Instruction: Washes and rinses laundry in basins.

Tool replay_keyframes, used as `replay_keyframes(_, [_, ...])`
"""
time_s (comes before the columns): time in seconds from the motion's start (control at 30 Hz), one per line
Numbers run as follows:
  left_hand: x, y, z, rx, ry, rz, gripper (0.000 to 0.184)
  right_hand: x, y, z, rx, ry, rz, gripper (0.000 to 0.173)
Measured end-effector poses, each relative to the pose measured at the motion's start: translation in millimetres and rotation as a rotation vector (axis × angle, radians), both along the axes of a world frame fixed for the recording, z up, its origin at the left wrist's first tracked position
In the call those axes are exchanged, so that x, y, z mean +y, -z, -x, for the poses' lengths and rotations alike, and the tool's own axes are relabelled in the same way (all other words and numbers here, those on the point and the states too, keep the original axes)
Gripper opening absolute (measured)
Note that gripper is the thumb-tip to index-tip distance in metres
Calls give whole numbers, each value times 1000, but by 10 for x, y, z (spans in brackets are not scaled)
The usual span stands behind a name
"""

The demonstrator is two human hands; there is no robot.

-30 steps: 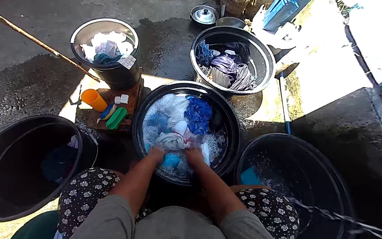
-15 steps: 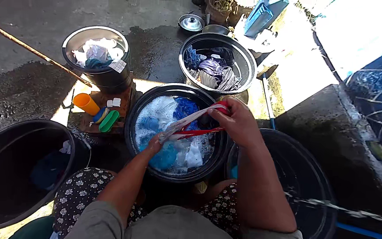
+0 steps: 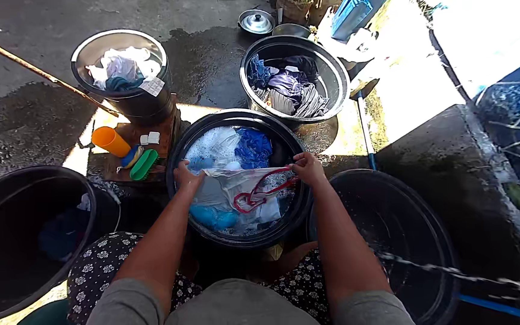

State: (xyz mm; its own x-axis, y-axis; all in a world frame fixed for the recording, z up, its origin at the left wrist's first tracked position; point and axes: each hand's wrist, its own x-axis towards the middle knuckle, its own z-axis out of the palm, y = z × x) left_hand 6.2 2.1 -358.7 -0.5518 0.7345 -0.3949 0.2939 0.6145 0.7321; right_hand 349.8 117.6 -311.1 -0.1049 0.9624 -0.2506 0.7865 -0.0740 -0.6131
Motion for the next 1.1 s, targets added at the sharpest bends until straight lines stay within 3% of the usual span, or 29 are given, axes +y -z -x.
replay_keyframes(0.03, [1,55,6,62,64,97,72,-18,136,110,-77,0,-7,46])
replay_keyframes(0.13, [-24,476,-197,4,466,234,39,-169,790,431,-212,-148,130,43])
replay_keyframes(0.2, [-110,759,-455,-73,751,267,44,-445,1227,699,-199,-330,352,55])
replay_keyframes(0.23, [-180,833,-580,-71,844,302,55,-633,1351,835,-207,-386,426,64])
replay_keyframes(0.3, [-299,864,-741,12,894,415,72,-913,1466,1014,-241,-475,464,65])
replay_keyframes(0.4, [-329,820,-717,162,894,542,63,-840,1407,927,-201,-641,422,45])
replay_keyframes(0.47, [-295,770,-648,169,911,585,58,-634,1220,719,-131,-631,432,43])
replay_keyframes(0.6, [-210,710,-538,100,923,523,51,-389,974,333,-14,-405,631,46])
replay_keyframes(0.73, [-221,663,-516,71,1006,525,56,-456,1035,217,318,-60,715,30])
replay_keyframes(0.87, [-296,544,-512,74,999,645,90,-417,975,222,629,615,457,35])
replay_keyframes(0.97, [-313,541,-557,231,1011,725,76,-334,918,232,640,1015,90,38])
replay_keyframes(1.03, [-349,487,-653,348,962,673,57,-336,925,249,480,975,-9,45])
replay_keyframes(1.1, [-375,497,-737,417,970,458,41,-377,1007,283,262,679,26,54])
